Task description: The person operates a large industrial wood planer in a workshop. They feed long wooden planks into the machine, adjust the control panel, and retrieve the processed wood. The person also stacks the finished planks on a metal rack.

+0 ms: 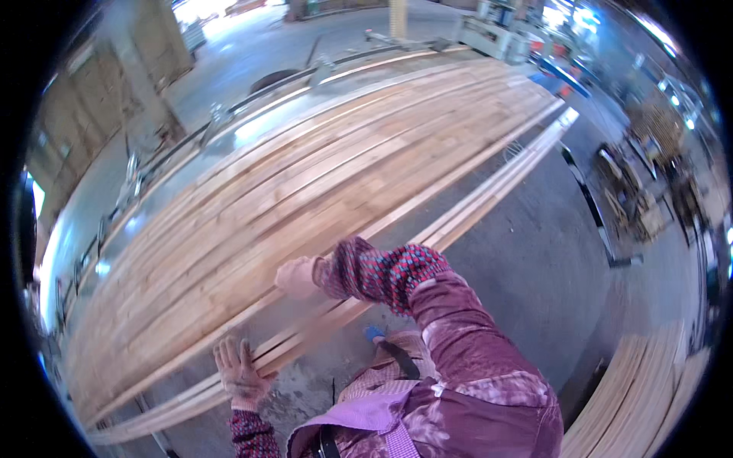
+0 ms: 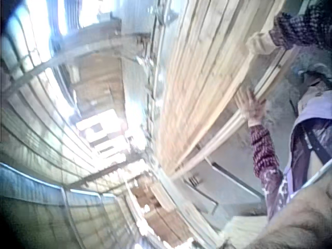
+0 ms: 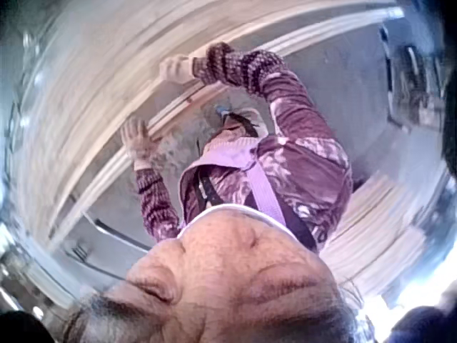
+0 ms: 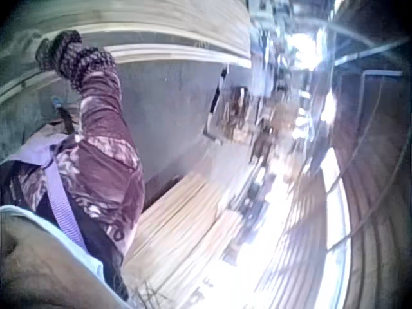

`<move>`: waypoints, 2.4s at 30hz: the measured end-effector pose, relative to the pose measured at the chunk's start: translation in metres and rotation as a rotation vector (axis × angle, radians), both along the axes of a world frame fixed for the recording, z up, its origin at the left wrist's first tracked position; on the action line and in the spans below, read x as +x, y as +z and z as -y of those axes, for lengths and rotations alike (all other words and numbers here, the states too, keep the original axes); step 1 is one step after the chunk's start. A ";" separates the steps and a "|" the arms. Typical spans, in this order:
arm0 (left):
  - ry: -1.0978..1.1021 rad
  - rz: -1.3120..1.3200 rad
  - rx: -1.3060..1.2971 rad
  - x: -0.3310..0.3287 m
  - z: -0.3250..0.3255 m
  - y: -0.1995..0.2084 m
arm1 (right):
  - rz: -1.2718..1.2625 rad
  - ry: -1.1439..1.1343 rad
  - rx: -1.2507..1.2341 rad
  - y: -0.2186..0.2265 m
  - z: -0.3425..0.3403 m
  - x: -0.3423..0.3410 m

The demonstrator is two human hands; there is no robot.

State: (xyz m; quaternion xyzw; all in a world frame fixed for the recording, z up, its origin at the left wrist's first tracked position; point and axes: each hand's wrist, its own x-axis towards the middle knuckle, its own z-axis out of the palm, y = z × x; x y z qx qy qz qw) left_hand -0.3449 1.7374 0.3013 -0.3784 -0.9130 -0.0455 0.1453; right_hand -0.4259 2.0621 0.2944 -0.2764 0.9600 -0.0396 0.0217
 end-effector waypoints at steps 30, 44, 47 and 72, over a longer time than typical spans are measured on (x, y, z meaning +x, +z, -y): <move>-0.013 0.296 -0.184 -0.026 -0.033 0.030 | 0.550 -0.122 -0.189 0.009 0.003 0.013; -0.044 0.253 -0.164 -0.026 -0.027 0.025 | 0.657 -0.150 -0.252 0.009 0.013 0.034; -0.070 0.221 -0.140 -0.022 -0.023 0.015 | 0.479 -0.086 -0.247 0.012 0.008 0.048; -0.018 0.269 -0.103 -0.019 -0.025 0.017 | 0.437 -0.181 -0.116 0.013 0.023 0.054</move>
